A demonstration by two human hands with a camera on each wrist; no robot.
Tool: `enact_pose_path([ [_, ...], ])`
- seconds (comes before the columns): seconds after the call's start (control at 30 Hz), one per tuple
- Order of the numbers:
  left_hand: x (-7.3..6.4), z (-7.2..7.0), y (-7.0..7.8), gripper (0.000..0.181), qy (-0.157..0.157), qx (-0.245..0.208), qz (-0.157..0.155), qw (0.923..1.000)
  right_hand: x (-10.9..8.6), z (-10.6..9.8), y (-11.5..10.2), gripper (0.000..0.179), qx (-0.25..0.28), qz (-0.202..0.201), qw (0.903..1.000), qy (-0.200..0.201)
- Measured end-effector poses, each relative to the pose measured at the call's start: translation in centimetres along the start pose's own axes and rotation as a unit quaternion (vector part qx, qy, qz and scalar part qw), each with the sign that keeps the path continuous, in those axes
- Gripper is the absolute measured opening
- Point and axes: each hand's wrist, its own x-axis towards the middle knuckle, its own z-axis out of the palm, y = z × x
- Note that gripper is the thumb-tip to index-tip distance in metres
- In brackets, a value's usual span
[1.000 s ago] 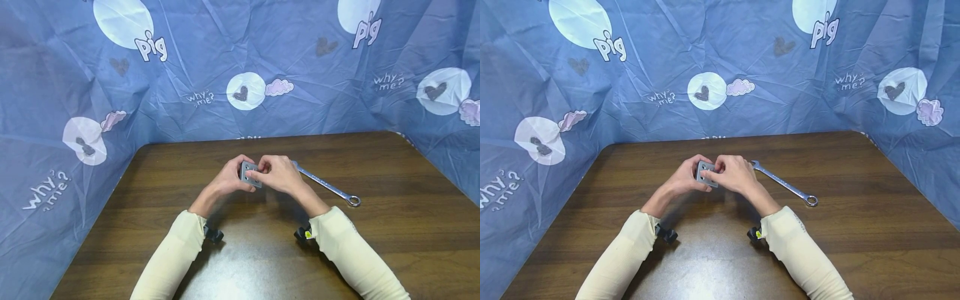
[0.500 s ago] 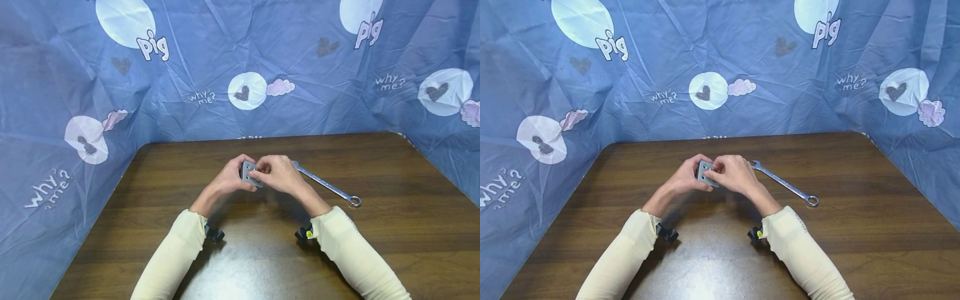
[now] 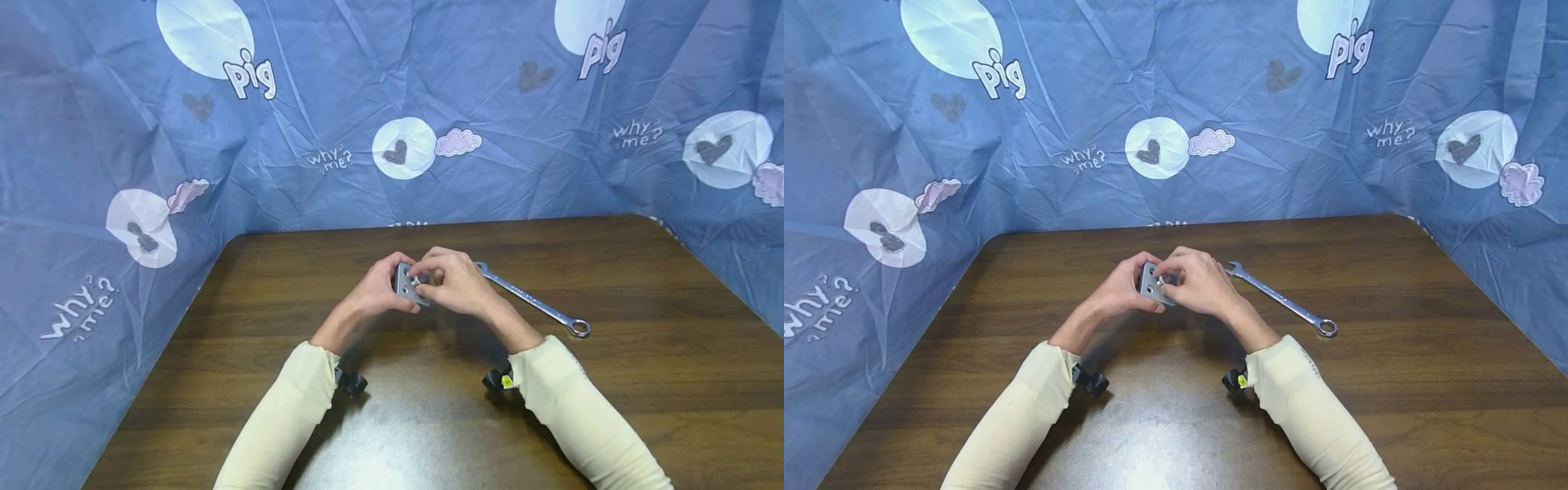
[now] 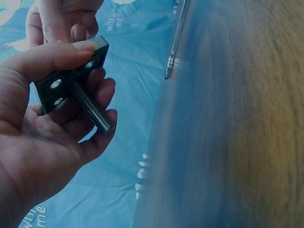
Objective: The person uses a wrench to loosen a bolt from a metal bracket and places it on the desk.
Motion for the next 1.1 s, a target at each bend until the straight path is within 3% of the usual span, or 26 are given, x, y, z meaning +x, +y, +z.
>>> enact_pose_path([
  [0.4, 0.03, 0.08, -0.03, 0.066, 0.002, 0.009, 0.001, 1.0000, -0.02, 0.03, 0.00, 0.027, 0.016, -0.008, 0.9998, 0.000],
  [0.67, -0.11, 0.02, 0.02, 0.066, 0.001, 0.003, 0.001, 1.0000, 0.11, -0.02, 0.29, 0.035, -0.042, 0.055, 0.9974, 0.015],
  [0.83, -0.15, 0.00, 0.06, 0.066, 0.000, 0.008, -0.003, 1.0000, 0.06, 0.23, 0.32, 0.035, -0.061, 0.087, 0.9944, -0.001],
  [1.1, -0.08, 0.05, 0.02, 0.066, -0.001, 0.014, 0.000, 0.9999, 0.03, 0.35, 0.01, 0.028, -0.053, 0.063, 0.9966, 0.003],
])
